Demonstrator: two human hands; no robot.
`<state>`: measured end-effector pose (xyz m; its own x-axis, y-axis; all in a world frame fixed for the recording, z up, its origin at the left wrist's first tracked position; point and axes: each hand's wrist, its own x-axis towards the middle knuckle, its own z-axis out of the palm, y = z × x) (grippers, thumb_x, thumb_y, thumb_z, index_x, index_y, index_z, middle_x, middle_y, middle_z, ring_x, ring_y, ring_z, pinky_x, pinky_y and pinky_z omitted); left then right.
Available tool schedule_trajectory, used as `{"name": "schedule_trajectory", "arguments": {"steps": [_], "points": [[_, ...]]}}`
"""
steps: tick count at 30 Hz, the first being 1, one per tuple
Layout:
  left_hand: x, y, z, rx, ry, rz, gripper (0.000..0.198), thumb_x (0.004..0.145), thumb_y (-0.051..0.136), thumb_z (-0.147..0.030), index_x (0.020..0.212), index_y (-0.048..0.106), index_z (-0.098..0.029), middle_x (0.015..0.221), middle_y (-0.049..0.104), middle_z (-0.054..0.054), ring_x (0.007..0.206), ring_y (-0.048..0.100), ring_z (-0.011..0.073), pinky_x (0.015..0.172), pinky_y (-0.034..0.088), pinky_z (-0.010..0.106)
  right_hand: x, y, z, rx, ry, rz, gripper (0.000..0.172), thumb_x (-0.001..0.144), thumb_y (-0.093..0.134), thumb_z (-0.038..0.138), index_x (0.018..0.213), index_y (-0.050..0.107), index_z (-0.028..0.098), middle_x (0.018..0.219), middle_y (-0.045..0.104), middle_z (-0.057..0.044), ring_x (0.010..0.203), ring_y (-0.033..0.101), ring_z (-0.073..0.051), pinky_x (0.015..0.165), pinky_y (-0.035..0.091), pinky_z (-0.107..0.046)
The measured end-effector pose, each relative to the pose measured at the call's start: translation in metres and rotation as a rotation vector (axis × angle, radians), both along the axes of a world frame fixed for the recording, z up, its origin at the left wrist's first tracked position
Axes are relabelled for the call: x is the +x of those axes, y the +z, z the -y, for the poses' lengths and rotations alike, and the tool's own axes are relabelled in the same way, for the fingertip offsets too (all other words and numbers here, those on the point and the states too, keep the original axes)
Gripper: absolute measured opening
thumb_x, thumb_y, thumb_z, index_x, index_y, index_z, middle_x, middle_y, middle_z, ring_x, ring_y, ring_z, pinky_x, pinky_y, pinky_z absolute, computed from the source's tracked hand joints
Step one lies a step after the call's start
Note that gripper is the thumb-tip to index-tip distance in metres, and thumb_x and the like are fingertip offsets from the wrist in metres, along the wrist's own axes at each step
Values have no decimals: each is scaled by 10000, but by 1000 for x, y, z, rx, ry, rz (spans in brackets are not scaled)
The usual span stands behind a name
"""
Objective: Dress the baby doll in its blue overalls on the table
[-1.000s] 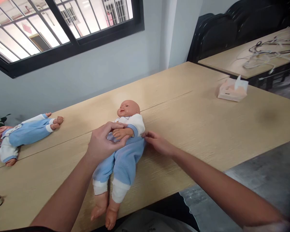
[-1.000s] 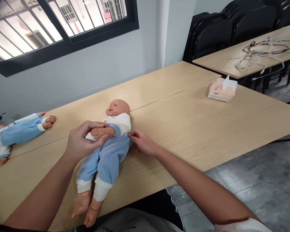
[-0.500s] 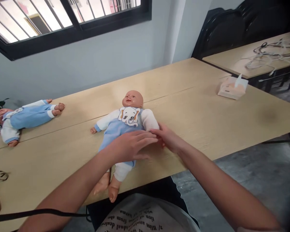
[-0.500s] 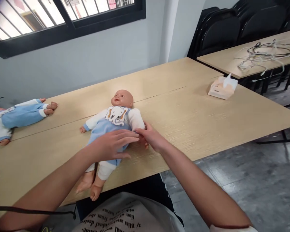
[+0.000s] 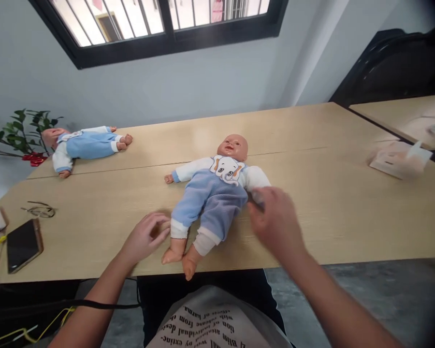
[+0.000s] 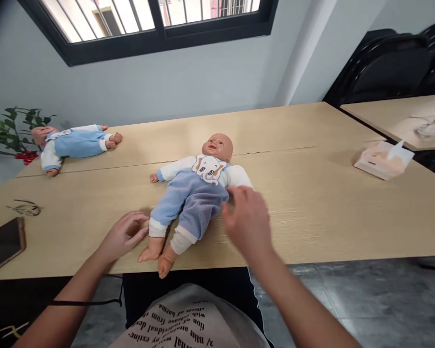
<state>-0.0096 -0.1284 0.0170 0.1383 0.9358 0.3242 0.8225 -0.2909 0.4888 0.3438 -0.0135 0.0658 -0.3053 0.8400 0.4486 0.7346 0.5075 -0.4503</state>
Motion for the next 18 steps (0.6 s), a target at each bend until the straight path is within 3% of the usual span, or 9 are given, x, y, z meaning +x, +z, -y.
{"name": "schedule_trajectory", "arguments": {"steps": [3, 4, 6, 8, 11, 14, 18], "points": [[6, -11, -3, 48, 9, 34, 215, 964, 610, -252, 1179, 616, -242, 1148, 733, 90, 1103, 695, 256, 954, 583, 417, -64, 2, 74, 44, 604, 98, 99, 1000, 569, 311, 1016, 651, 257, 981, 706, -94, 876, 615, -265, 773, 497, -420], [7, -14, -5, 66, 9, 48, 195, 975, 598, -246, 1169, 613, -236, 1135, 731, 87, 1091, 696, 245, 944, 584, 405, -82, 0, 95, 60, 716, 179, 118, 1000, 583, 348, 992, 649, 251, 978, 700, -93, 837, 601, -258, 726, 488, -415], [9, -18, -8, 102, 6, 61, 141, 996, 581, -237, 1134, 611, -228, 1092, 730, 71, 1047, 699, 218, 914, 584, 372, -110, -6, 124, 120, 734, 300, 85, 988, 598, 258, 1028, 647, 202, 978, 680, -93, 817, 593, -246, 678, 469, -399], [10, -21, -9, 138, -15, 43, 91, 1011, 577, -228, 1095, 612, -223, 1068, 731, 58, 1019, 700, 198, 899, 579, 345, -127, -13, 136, 174, 641, 372, 124, 958, 597, 152, 1074, 642, 147, 930, 654, -82, 800, 595, -241, 651, 454, -390], [10, -24, -9, 206, -64, -14, 62, 1018, 575, -191, 1064, 610, -214, 1067, 735, 54, 1007, 701, 180, 908, 568, 325, -140, -24, 134, 208, 543, 415, 78, 920, 590, 85, 952, 630, 144, 811, 612, -51, 736, 587, -234, 613, 434, -379], [9, -24, -8, 239, -84, -56, 73, 1015, 565, -158, 1052, 602, -209, 1056, 731, 53, 992, 693, 180, 897, 561, 323, -144, -32, 127, 247, 542, 414, 173, 905, 566, 56, 793, 565, 187, 725, 583, -33, 671, 567, -218, 579, 407, -366], [10, -21, 2, 214, -121, -70, 104, 1016, 541, -132, 1060, 591, -211, 1038, 707, 54, 959, 659, 187, 866, 544, 332, -137, -34, 122, 305, 543, 331, 192, 913, 526, 31, 817, 563, 193, 724, 589, -19, 655, 561, -200, 557, 371, -357]]}}
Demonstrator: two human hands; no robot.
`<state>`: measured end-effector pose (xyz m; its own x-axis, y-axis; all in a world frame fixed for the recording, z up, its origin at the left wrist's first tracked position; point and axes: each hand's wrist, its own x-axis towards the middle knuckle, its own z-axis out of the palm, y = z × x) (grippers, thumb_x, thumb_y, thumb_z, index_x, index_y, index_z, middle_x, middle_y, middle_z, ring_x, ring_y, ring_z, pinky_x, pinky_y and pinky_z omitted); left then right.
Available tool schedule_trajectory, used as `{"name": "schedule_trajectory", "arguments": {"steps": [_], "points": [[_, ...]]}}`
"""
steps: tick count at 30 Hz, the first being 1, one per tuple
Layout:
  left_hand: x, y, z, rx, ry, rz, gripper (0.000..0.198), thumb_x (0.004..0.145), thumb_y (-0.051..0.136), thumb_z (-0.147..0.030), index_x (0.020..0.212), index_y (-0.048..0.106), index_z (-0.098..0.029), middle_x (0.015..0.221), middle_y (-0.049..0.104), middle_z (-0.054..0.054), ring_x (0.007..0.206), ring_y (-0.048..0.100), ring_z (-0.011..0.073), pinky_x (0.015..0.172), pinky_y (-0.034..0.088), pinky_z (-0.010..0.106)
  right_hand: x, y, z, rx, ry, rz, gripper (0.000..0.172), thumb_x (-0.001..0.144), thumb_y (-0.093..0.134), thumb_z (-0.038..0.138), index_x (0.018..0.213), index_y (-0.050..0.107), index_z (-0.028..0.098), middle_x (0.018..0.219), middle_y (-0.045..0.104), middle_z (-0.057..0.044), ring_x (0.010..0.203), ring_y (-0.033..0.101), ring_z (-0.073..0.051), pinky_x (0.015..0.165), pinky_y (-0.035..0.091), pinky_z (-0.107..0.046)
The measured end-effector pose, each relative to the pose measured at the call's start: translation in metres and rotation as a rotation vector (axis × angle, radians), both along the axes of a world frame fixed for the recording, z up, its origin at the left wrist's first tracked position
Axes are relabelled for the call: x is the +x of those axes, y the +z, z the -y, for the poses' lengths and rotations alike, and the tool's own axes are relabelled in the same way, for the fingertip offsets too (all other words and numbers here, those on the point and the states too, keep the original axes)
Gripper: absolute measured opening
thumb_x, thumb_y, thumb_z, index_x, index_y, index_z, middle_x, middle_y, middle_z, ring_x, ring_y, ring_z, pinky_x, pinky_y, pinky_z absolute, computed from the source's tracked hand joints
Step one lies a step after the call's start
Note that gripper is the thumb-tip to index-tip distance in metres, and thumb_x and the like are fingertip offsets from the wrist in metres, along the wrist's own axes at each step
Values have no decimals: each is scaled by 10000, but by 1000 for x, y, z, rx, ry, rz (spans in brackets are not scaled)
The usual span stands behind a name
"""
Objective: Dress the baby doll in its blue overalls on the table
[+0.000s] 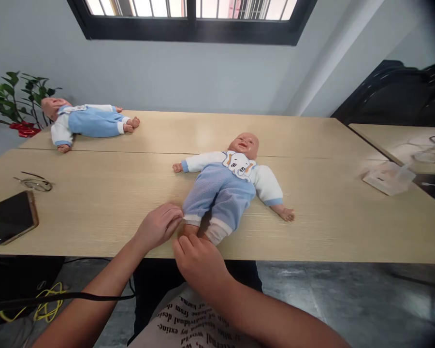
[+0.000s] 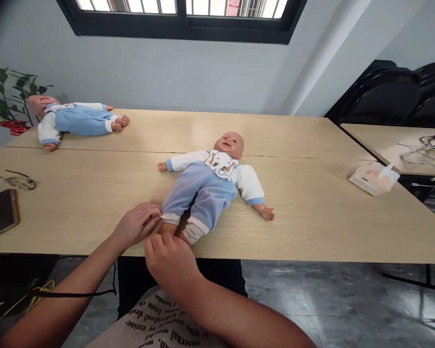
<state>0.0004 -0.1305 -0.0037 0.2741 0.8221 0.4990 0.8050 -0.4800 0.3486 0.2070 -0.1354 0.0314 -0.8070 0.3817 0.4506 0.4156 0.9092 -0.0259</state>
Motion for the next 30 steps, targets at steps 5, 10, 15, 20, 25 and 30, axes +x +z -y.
{"name": "schedule_trajectory", "arguments": {"steps": [5, 10, 15, 20, 25, 30], "points": [[8, 5, 17, 0, -88, 84, 142, 1011, 526, -101, 1088, 573, -210, 1014, 674, 58, 952, 619, 188, 855, 525, 327, 14, -1, -4, -73, 0, -179, 129, 1001, 525, 74, 973, 602, 173, 803, 666, -11, 687, 582, -164, 631, 413, -326], [14, 0, 17, -104, 89, 297, 144, 1008, 534, -160, 1138, 568, -209, 1075, 647, 71, 953, 619, 186, 837, 530, 320, 21, -3, -3, -199, 65, -377, 55, 1034, 562, 141, 1069, 593, 171, 797, 687, -10, 695, 619, -148, 615, 439, -291], [30, -4, 5, -205, 148, 407, 182, 975, 514, -168, 1124, 611, -209, 1017, 680, 57, 887, 634, 186, 744, 529, 292, 22, 0, -1, -293, 107, -556, 79, 1029, 566, 145, 1100, 574, 179, 835, 717, -30, 706, 650, -150, 624, 492, -272], [43, 0, 0, -105, 182, 465, 110, 962, 516, -163, 1003, 607, -209, 918, 666, 32, 823, 616, 179, 737, 514, 298, 24, 2, -1, -316, 89, -626, 116, 1023, 564, 142, 1132, 576, 180, 839, 716, -34, 699, 643, -154, 607, 499, -267], [30, 4, 27, -159, 19, 354, 138, 1006, 516, -184, 1083, 624, -223, 1064, 703, 72, 975, 645, 216, 842, 523, 350, 25, -2, -1, -321, 47, -565, 76, 1037, 551, 154, 1096, 584, 188, 833, 707, -30, 714, 636, -157, 635, 484, -277], [12, 0, 48, -244, 43, 103, 127, 1036, 509, -217, 1047, 635, -222, 948, 710, 42, 883, 607, 214, 807, 491, 362, 18, -16, 0, -268, 39, -296, 129, 1028, 525, 140, 945, 609, 192, 761, 660, -7, 700, 581, -169, 737, 475, -320]]}}
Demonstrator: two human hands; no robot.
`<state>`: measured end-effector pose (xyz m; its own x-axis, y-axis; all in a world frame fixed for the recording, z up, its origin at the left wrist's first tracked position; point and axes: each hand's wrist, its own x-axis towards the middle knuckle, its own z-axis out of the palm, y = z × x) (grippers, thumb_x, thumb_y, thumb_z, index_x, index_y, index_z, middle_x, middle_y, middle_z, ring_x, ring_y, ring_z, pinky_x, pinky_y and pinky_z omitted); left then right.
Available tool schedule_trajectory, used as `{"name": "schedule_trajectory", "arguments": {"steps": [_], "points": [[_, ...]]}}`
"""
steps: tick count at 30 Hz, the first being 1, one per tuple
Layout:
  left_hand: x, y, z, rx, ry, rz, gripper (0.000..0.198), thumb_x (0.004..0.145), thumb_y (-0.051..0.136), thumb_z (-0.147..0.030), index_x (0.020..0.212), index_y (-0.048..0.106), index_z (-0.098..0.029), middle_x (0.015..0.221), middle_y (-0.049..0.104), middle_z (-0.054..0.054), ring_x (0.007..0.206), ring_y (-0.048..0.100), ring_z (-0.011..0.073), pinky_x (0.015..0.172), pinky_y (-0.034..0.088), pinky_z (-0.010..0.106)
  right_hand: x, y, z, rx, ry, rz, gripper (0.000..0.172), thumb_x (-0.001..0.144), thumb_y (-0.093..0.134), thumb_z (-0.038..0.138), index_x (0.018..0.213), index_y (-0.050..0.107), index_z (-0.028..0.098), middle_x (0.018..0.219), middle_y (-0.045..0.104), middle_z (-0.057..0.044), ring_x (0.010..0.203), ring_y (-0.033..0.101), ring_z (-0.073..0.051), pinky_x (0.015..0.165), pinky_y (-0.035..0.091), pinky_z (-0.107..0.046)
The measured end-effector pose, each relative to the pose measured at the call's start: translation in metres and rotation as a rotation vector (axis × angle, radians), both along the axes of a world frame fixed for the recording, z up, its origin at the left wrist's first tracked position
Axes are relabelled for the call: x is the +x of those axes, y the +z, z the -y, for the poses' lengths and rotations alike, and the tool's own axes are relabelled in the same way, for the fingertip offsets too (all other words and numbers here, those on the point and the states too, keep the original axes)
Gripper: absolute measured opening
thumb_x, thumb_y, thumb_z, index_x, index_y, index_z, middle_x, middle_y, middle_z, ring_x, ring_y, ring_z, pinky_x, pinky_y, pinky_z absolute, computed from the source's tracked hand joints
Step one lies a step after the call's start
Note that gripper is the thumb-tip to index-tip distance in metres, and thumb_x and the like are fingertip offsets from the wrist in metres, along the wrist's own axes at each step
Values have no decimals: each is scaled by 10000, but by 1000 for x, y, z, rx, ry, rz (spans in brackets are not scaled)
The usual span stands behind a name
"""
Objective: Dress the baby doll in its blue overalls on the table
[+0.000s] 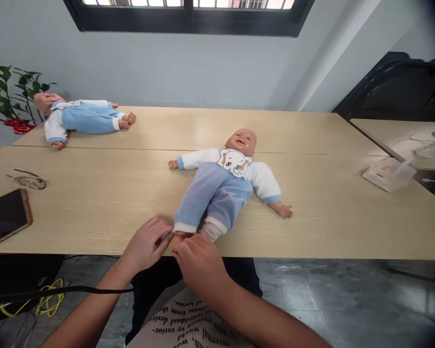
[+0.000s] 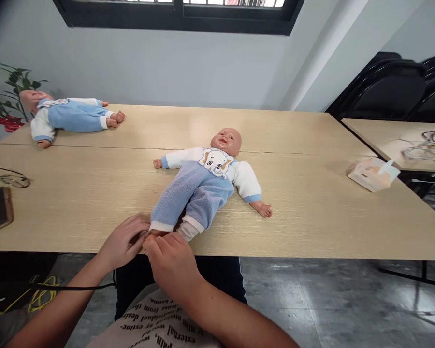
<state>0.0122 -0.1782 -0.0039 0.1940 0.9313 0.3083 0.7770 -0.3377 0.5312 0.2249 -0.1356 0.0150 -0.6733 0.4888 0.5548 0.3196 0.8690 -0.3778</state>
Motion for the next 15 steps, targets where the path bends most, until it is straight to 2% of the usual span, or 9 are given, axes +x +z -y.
{"name": "schedule_trajectory", "arguments": {"steps": [3, 6, 8, 11, 13, 15], "points": [[-2, -2, 3, -3, 58, -66, 122, 1041, 525, -246, 1029, 644, -220, 983, 724, 45, 911, 625, 215, 844, 495, 380, -6, -5, 0, 67, 6, 135, 178, 1008, 505, 84, 916, 617, 187, 787, 664, -16, 752, 581, -179, 886, 480, -355], [2, 0, 6, 59, 129, -14, 101, 1038, 537, -231, 1042, 636, -220, 1012, 726, 57, 942, 649, 211, 854, 513, 371, -7, 1, 1, 102, -6, 204, 194, 1005, 504, 75, 899, 617, 192, 800, 665, -23, 786, 588, -193, 917, 477, -374], [8, 6, 9, 132, 130, 7, 108, 1031, 543, -206, 1090, 632, -221, 1029, 725, 66, 955, 653, 212, 859, 522, 370, -1, 8, 0, 86, 18, 164, 111, 1017, 548, 167, 949, 633, 189, 838, 679, -35, 818, 597, -206, 903, 485, -387], [21, 17, 11, 208, 15, -49, 156, 1006, 599, -208, 1155, 638, -229, 1075, 736, 64, 1004, 661, 223, 903, 527, 388, 21, 14, -8, 38, -8, -23, 100, 1004, 595, 253, 1064, 635, 184, 888, 698, -47, 837, 606, -212, 848, 494, -391], [33, 25, 10, 211, -122, -141, 245, 984, 672, -270, 1227, 645, -249, 1141, 744, 54, 1077, 662, 238, 956, 520, 408, 40, 11, -17, 45, -150, -109, 85, 987, 606, 202, 1067, 629, 193, 865, 692, -47, 807, 599, -208, 802, 490, -382], [44, 31, 5, 192, -245, -251, 361, 967, 718, -332, 1312, 632, -269, 1200, 743, 46, 1130, 655, 247, 997, 511, 424, 58, 2, -27, 86, -311, -92, 83, 983, 613, 182, 1062, 635, 196, 875, 692, -63, 809, 602, -219, 766, 487, -379]]}}
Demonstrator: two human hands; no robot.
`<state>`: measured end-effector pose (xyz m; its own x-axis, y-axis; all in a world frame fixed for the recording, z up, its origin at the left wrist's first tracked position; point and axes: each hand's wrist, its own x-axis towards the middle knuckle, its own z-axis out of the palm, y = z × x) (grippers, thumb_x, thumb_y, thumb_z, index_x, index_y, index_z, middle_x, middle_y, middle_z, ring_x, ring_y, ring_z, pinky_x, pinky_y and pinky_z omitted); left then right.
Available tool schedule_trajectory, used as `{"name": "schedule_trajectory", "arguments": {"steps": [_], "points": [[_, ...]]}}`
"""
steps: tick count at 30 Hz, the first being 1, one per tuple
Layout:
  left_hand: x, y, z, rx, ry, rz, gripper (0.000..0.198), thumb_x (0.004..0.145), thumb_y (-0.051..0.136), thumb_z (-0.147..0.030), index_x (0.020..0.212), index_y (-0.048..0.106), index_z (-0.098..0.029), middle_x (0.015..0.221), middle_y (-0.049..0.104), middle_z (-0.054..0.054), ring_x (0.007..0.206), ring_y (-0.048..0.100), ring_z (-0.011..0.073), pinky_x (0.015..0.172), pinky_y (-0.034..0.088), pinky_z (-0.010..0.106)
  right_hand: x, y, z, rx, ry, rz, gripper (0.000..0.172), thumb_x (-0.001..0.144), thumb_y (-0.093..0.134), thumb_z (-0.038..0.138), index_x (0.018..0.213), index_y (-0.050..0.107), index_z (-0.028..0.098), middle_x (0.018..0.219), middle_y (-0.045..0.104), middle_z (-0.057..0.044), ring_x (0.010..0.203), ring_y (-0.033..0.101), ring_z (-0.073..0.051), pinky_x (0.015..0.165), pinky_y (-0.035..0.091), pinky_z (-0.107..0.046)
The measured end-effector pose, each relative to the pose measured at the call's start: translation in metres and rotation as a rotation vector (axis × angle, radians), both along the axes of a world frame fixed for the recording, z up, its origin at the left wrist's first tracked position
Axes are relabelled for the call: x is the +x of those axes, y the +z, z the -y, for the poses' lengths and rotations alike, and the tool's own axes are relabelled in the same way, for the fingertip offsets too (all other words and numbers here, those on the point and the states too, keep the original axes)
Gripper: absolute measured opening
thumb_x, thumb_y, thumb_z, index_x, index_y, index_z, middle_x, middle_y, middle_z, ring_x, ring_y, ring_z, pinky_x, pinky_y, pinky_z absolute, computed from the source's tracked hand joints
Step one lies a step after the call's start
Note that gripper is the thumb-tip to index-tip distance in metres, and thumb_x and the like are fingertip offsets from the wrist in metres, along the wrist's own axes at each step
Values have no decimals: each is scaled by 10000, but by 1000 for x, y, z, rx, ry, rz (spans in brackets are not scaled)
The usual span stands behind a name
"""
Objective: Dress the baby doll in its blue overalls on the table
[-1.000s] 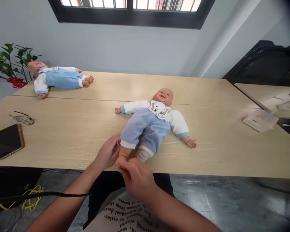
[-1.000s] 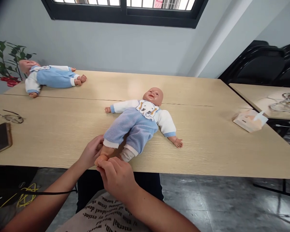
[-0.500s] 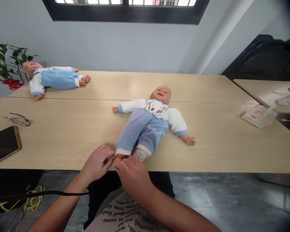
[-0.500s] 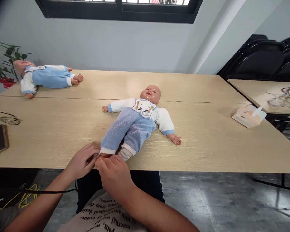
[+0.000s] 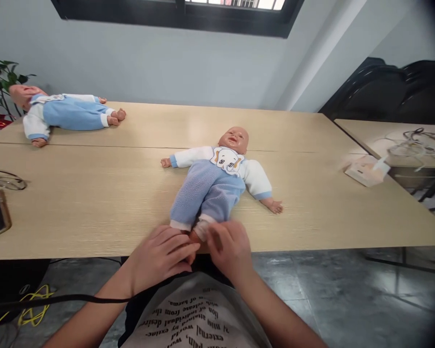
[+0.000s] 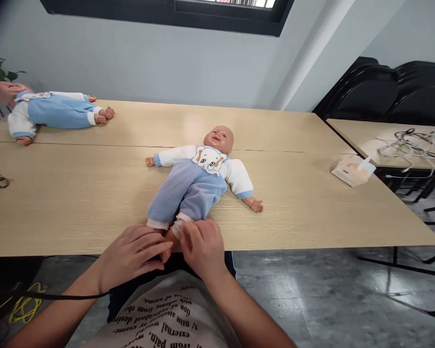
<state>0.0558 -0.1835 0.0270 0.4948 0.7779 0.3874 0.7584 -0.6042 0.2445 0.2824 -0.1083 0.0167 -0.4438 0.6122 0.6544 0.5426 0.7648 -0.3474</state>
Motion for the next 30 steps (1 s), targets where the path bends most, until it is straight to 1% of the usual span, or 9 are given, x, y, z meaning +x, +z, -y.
{"name": "schedule_trajectory", "arguments": {"steps": [2, 5, 9, 14, 16, 19, 22, 25, 30], "points": [[8, 2, -5, -18, -80, -91, 407, 960, 732, -362, 1341, 625, -269, 1208, 745, 40, 1114, 659, 245, 1003, 513, 430, 11, -11, -9, 32, -90, 60, 99, 988, 627, 195, 1084, 649, 193, 936, 707, -88, 841, 621, -233, 744, 491, -377], [13, -2, -10, -18, -137, -137, 383, 957, 739, -322, 1319, 638, -247, 1175, 753, 36, 1065, 666, 240, 975, 537, 424, 16, -21, -16, 67, -107, 77, 96, 987, 641, 180, 1081, 658, 195, 981, 726, -90, 874, 651, -230, 743, 502, -365], [13, -9, -9, 10, -107, -76, 291, 994, 680, -260, 1282, 657, -222, 1105, 757, 50, 1007, 680, 225, 885, 588, 387, 11, -17, -7, 56, -82, 23, 58, 1002, 614, 157, 1036, 643, 195, 930, 730, -71, 850, 652, -216, 748, 510, -355], [15, -15, -5, 55, -86, 53, 264, 1013, 642, -240, 1276, 665, -226, 1117, 764, 69, 1000, 717, 210, 872, 635, 369, 0, -11, 20, -25, 61, 56, 83, 1005, 593, 124, 1033, 629, 193, 910, 737, -58, 809, 644, -201, 741, 514, -344], [18, -18, -3, 66, -76, 129, 268, 1002, 665, -246, 1269, 668, -230, 1102, 772, 57, 1011, 728, 205, 891, 640, 362, 0, -14, 25, -42, 70, 52, 89, 1002, 594, 124, 1034, 623, 201, 906, 731, -51, 800, 645, -197, 732, 524, -338], [25, -18, 0, 66, -21, 332, 301, 950, 747, -311, 1239, 682, -257, 1046, 769, 35, 977, 736, 197, 864, 645, 346, 6, -24, 26, -22, 16, -81, 98, 986, 600, 151, 1059, 596, 217, 930, 701, -60, 836, 653, -205, 730, 547, -341], [36, -14, 4, 44, 147, 638, 369, 850, 823, -460, 1150, 716, -274, 1015, 734, 50, 919, 729, 212, 763, 651, 343, 15, -31, 25, -16, -48, -193, 139, 964, 595, 190, 1095, 564, 221, 934, 673, -68, 849, 650, -223, 708, 559, -360], [49, -9, 6, -32, 269, 868, 400, 813, 799, -578, 1069, 742, -276, 1005, 703, 66, 908, 714, 225, 697, 640, 333, 18, -30, 20, -62, -71, -197, 215, 962, 584, 196, 1176, 554, 203, 1000, 691, -98, 904, 663, -241, 736, 576, -384], [61, -2, 3, -47, 322, 948, 408, 819, 772, -623, 1025, 746, -271, 982, 683, 58, 894, 690, 217, 679, 611, 320, 14, -22, 7, -14, -86, -214, 187, 948, 566, 120, 1103, 583, 223, 932, 711, -74, 843, 667, -224, 717, 549, -362]]}}
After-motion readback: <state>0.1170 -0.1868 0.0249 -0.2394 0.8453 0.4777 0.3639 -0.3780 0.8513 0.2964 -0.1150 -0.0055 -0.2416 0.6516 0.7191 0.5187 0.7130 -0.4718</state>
